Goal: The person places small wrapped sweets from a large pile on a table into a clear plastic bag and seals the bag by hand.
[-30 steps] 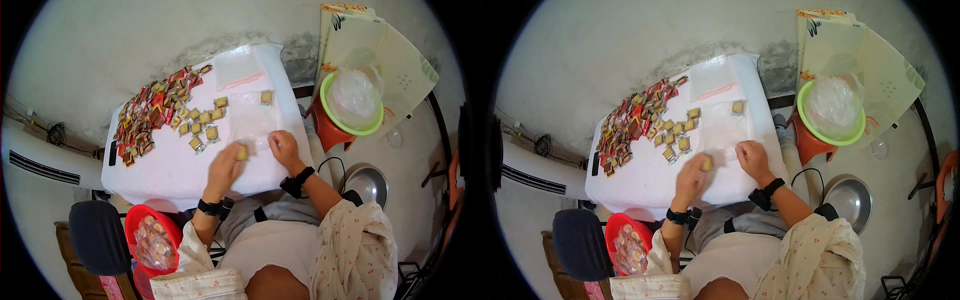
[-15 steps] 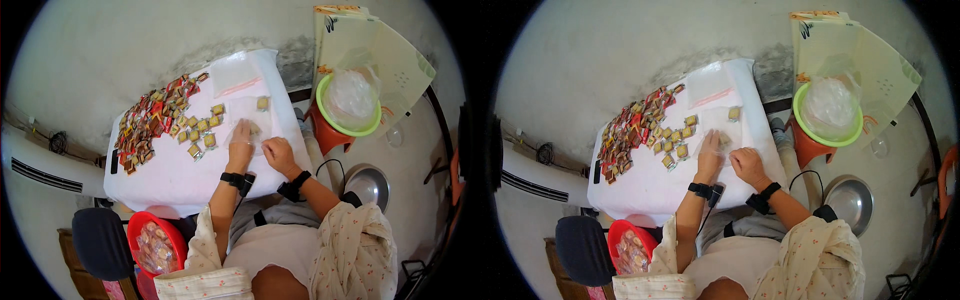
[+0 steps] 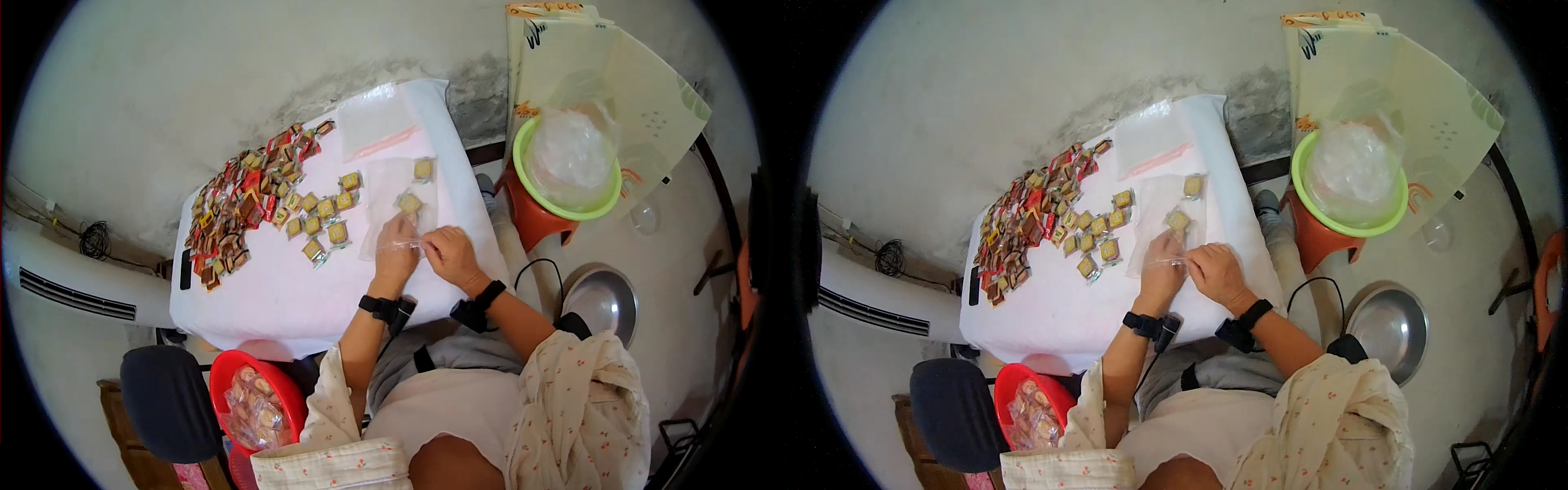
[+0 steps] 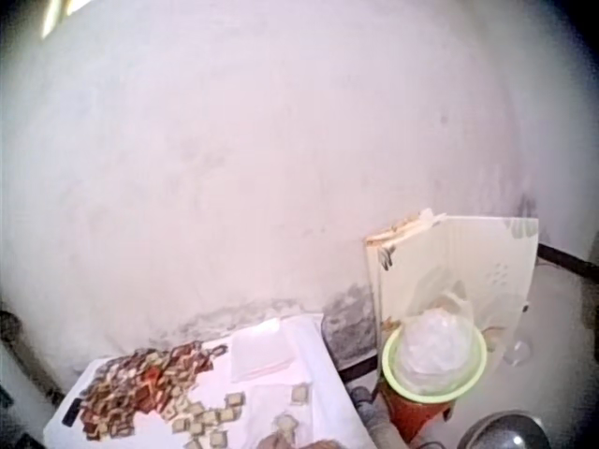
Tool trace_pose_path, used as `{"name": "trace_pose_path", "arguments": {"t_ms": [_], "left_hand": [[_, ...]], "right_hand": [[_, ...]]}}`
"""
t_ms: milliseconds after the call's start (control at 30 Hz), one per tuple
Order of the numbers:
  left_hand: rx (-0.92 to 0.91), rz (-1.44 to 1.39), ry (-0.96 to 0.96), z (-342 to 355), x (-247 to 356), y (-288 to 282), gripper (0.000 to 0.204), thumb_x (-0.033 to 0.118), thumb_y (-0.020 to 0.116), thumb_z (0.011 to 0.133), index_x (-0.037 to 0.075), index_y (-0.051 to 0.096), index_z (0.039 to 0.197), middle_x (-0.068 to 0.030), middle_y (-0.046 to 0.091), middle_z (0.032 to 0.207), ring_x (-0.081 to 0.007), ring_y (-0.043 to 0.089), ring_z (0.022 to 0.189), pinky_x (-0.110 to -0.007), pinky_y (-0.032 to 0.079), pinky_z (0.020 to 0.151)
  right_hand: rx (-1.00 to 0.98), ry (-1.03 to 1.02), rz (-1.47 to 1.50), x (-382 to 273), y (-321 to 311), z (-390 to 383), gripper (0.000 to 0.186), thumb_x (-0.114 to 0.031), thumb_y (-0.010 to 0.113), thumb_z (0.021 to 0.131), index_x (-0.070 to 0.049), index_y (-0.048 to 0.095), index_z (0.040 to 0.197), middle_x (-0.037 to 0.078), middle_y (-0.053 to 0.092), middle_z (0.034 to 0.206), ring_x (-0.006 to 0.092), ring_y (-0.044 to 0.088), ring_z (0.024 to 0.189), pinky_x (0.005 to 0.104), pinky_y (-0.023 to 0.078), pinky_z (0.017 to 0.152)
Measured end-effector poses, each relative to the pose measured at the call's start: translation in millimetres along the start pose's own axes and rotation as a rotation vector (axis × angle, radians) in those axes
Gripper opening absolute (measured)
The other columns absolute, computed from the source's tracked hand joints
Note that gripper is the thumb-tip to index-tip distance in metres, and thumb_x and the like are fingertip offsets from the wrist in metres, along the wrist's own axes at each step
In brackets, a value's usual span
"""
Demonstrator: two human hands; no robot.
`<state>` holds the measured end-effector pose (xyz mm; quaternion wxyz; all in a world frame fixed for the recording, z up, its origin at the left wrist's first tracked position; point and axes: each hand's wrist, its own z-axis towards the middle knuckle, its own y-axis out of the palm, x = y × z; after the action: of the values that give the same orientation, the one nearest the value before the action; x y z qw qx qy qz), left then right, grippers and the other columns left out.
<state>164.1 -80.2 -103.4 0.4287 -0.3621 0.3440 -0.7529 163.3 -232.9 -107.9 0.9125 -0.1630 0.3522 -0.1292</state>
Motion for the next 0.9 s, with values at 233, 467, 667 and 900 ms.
{"name": "trace_pose_path", "arguments": {"t_ms": [233,467,667,900], "left_hand": [[-0.127,0.004,0.01,27.0,7.4,-5.9,0.041,0.009,0.059,0.076,0.007,0.058,0.117,-0.0154,0.059,0.101,-0.036,0.056,0.091,-0.044,0.046,0.078],[-0.202,0.15,-0.266,37.2,-7.0,5.3,0.019,0.008,0.053,0.081,0.005,0.056,0.099,-0.0159,0.061,0.089,-0.0353,0.058,0.087,-0.046,0.048,0.075],[-0.341,0.088,-0.552,42.1,-1.1,-3.5,0.011,0.009,0.051,0.083,0.004,0.052,0.093,-0.017,0.062,0.091,-0.0371,0.059,0.086,-0.047,0.049,0.073],[-0.061,0.142,-0.101,20.0,-27.3,14.6,0.023,0.014,0.056,0.083,0.004,0.057,0.104,-0.0118,0.057,0.102,-0.0325,0.058,0.09,-0.045,0.05,0.071]], "right_hand": [[-0.013,0.029,-0.037,6.4,-3.3,-4.9,0.007,-0.008,0.064,0.079,-0.006,0.058,0.082,0.01,0.059,0.075,0.0295,0.057,0.072,0.0399,0.044,0.071],[-0.022,0.011,-0.025,0.8,-2.4,-1.7,0.008,-0.008,0.065,0.078,-0.006,0.058,0.082,0.01,0.059,0.075,0.0287,0.057,0.072,0.0392,0.043,0.071],[-0.016,0.003,-0.05,3.2,-6.0,-3.7,0.008,-0.007,0.065,0.078,-0.006,0.058,0.082,0.009,0.06,0.075,0.0277,0.058,0.073,0.0387,0.043,0.07],[-0.019,0.004,-0.034,1.6,-3.5,-1.5,0.007,-0.006,0.065,0.078,-0.006,0.058,0.081,0.009,0.06,0.075,0.0274,0.058,0.072,0.038,0.043,0.07]]}}
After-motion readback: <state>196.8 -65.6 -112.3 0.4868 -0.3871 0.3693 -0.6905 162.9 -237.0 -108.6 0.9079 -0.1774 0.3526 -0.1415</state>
